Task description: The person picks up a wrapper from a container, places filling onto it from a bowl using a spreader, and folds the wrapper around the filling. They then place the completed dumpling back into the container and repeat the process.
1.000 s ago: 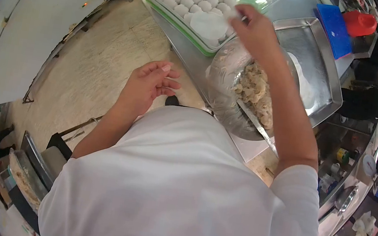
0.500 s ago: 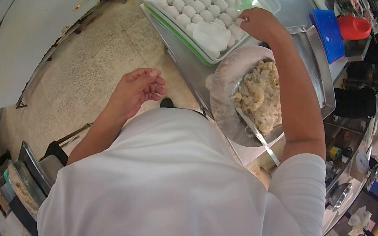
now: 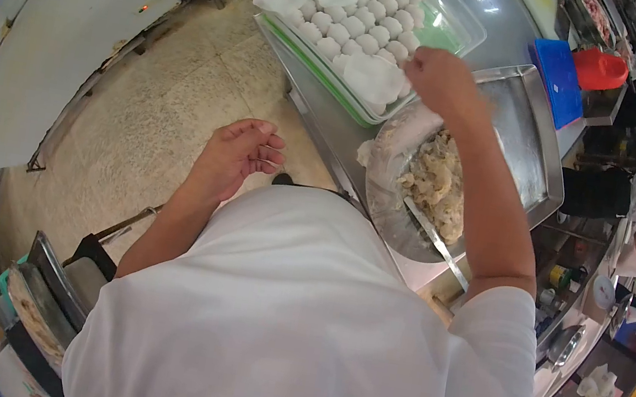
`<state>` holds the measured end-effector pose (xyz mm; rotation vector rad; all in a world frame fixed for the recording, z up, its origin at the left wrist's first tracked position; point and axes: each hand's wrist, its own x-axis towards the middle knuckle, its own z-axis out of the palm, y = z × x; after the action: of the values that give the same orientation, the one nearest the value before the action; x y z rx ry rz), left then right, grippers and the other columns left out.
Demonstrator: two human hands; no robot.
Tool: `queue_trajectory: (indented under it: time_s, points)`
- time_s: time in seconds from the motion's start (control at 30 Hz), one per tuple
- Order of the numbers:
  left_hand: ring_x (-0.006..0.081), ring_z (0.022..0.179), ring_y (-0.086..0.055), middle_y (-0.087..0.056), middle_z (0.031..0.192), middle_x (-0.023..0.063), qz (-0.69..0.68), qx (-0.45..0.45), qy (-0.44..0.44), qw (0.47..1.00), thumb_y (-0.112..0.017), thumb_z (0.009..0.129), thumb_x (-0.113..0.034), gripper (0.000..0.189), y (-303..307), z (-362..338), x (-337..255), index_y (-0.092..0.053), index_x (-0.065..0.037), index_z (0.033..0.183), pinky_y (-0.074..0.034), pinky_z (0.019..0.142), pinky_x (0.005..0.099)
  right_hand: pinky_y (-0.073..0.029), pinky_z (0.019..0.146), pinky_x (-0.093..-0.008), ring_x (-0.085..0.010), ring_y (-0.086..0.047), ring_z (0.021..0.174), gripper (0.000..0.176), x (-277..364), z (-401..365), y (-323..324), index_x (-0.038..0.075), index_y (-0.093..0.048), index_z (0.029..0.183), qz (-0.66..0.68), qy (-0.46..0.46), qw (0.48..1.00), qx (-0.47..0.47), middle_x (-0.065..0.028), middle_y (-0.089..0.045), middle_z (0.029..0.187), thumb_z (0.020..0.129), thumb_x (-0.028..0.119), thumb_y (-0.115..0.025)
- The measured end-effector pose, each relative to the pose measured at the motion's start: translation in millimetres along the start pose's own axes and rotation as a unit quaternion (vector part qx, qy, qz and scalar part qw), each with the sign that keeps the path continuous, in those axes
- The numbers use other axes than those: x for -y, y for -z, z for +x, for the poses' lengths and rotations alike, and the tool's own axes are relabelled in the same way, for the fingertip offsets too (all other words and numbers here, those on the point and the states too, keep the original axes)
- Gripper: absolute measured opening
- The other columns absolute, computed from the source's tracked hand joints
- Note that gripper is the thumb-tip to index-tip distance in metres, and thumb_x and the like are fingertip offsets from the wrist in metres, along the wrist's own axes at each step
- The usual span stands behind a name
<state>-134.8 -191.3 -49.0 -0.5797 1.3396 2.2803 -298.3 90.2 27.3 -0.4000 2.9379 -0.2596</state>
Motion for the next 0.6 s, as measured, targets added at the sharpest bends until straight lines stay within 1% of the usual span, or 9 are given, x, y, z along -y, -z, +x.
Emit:
queue_trajectory:
  time_s: [0.03,0.07,0.13,0.27,0.37,0.47,0.53,0.57,0.6]
  points:
    - [0.0182,0.081,-0.066,-0.066,0.096,0.0096,-0.002,0.003,-0.001,1.000,-0.060,0.095,-0.021,0.023,1,0,0,-0.060,-0.001,0.106,-0.053,0.070,0.0304,-0.050,0.079,-0.0476,-0.0381,-0.063,0.094,0.028,4,-4,-7,0.002,-0.063,0.094,0.018,0.009,1.000,0.024,-0.0221,-0.066,0.095,0.086,0.029,-0.059]
    - [0.0182,0.081,-0.066,-0.066,0.096,0.0096,-0.003,0.003,-0.003,1.000,-0.060,0.095,-0.021,0.023,1,0,0,-0.060,-0.001,0.106,-0.053,0.070,0.0304,-0.050,0.079,-0.0476,-0.0381,-0.063,0.094,0.028,7,-6,-14,0.002,-0.063,0.094,0.017,0.010,1.000,0.023,-0.0221,-0.066,0.095,0.086,0.029,-0.059]
    - [0.0183,0.081,-0.066,-0.066,0.096,0.0097,0.005,0.013,-0.004,1.000,-0.059,0.095,-0.022,0.023,2,0,0,-0.060,-0.001,0.106,-0.053,0.070,0.0307,-0.050,0.080,-0.0475,-0.0385,-0.063,0.093,0.027,11,-10,-30,0.002,-0.064,0.093,-0.024,0.015,0.998,-0.056,-0.0218,-0.064,0.096,0.087,0.028,-0.056]
    - [0.0183,0.081,-0.066,-0.065,0.096,0.0096,0.013,0.015,-0.002,1.000,-0.059,0.095,-0.022,0.023,-1,-4,-2,-0.059,-0.001,0.106,-0.053,0.069,0.0308,-0.051,0.080,-0.0472,-0.0388,-0.062,0.092,0.026,4,1,-44,0.002,-0.064,0.094,-0.021,0.007,0.998,-0.057,-0.0216,-0.063,0.098,0.087,0.026,-0.055]
    - [0.0182,0.081,-0.066,-0.065,0.096,0.0098,0.015,0.017,-0.002,1.000,-0.059,0.095,-0.022,0.024,0,-5,0,-0.059,-0.001,0.106,-0.053,0.069,0.0306,-0.050,0.081,-0.0474,-0.0390,-0.062,0.091,0.025,1,6,-47,0.003,-0.064,0.095,-0.001,0.027,0.998,-0.053,-0.0215,-0.063,0.098,0.085,0.023,-0.054]
    - [0.0181,0.080,-0.066,-0.066,0.096,0.0097,0.012,0.017,0.001,1.000,-0.059,0.095,-0.023,0.025,2,-7,4,-0.059,-0.001,0.106,-0.053,0.069,0.0308,-0.050,0.080,-0.0472,-0.0382,-0.063,0.089,0.021,7,3,-46,0.002,-0.063,0.093,0.024,0.015,0.996,-0.083,-0.0218,-0.063,0.093,0.083,0.018,-0.055]
    - [0.0180,0.080,-0.066,-0.066,0.097,0.0098,0.017,0.002,0.010,1.000,-0.060,0.095,-0.023,0.025,3,-10,5,-0.059,0.000,0.107,-0.053,0.070,0.0310,-0.050,0.076,-0.0453,-0.0377,-0.063,0.086,0.016,14,-3,-43,0.001,-0.061,0.092,0.078,0.043,0.990,-0.112,-0.0219,-0.064,0.090,0.083,0.014,-0.056]
    - [0.0180,0.080,-0.066,-0.066,0.097,0.0098,0.017,0.002,0.010,1.000,-0.060,0.095,-0.023,0.025,4,-11,6,-0.059,0.000,0.107,-0.053,0.070,0.0310,-0.050,0.076,-0.0453,-0.0377,-0.063,0.086,0.016,18,-7,-41,0.001,-0.061,0.092,0.078,0.044,0.990,-0.112,-0.0219,-0.064,0.090,0.083,0.014,-0.056]
    - [0.0181,0.080,-0.066,-0.066,0.097,0.0099,0.012,0.005,0.011,1.000,-0.059,0.095,-0.022,0.025,5,-11,9,-0.059,0.000,0.107,-0.053,0.070,0.0311,-0.050,0.074,-0.0442,-0.0379,-0.063,0.085,0.015,27,-14,-36,0.001,-0.060,0.092,0.148,0.026,0.982,-0.113,-0.0217,-0.064,0.090,0.083,0.012,-0.056]
